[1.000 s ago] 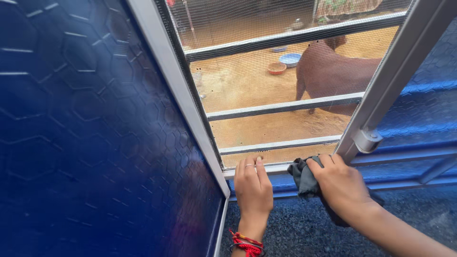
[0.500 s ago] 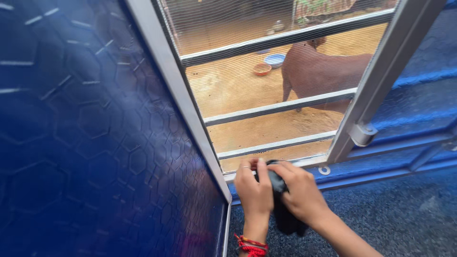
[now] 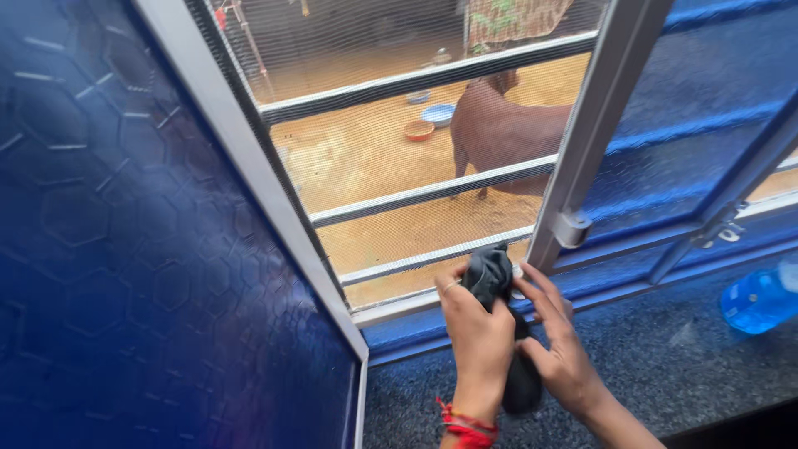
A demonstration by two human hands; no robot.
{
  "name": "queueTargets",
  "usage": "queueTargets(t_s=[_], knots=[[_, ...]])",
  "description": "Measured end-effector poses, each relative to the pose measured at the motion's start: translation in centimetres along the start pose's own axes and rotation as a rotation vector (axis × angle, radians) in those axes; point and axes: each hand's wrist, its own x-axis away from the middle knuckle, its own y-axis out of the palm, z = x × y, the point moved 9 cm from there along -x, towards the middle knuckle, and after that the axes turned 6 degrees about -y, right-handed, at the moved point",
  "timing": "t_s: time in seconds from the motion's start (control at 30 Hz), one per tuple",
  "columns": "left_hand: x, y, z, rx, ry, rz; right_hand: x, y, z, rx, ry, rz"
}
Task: The person cleans the window frame and sill using a dark cloth and a blue spray bottle. They wipe the lower frame, then move to the upper sections, and finally clean the mesh screen while a dog is visible outside.
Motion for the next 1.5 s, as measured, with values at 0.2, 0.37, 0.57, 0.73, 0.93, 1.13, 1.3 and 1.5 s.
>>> queueTargets(t_s=[0.2, 0.37, 0.57, 0.73, 0.93, 1.13, 1.3, 1.5], knots=[[3.1, 5.5, 3.9, -0.644, 0.658, -0.028, 2.4, -3.6, 1.6, 0.136, 0.108, 0.049], [2.0, 8.8, 0.7, -0.862, 0.519, -0.144, 4.5, -3.9, 2.4, 0.073, 0.169, 0.081], [2.5, 8.5, 0.3, -0.809, 0.591, -0.106, 5.4, -3.6, 3.0, 0.010, 0.206, 0.102], [0.4, 6.3, 0.0, -0.819, 0.384, -0.113, 6.5, -1.3, 2.0, 0.052, 0.152, 0.016], [2.1, 7.5, 1.0, -0.913, 0.496, -0.090, 5.9, -1.9, 1.7, 0.102, 0.043, -0.055], [2.2, 10.0, 2.0, -0.741, 0.581, -0.244, 5.1, -3.5, 2.5, 0.089, 0.035, 0.013], [1.9, 8.6, 1.5, -0.672, 0.511, -0.261, 5.4, -2.1, 3.6, 0.065, 0.101, -0.018], [0.8, 6.8, 1.1, -0.732, 0.432, -0.229, 5.3, -0.1, 2.5, 0.042, 0.013, -0.069]])
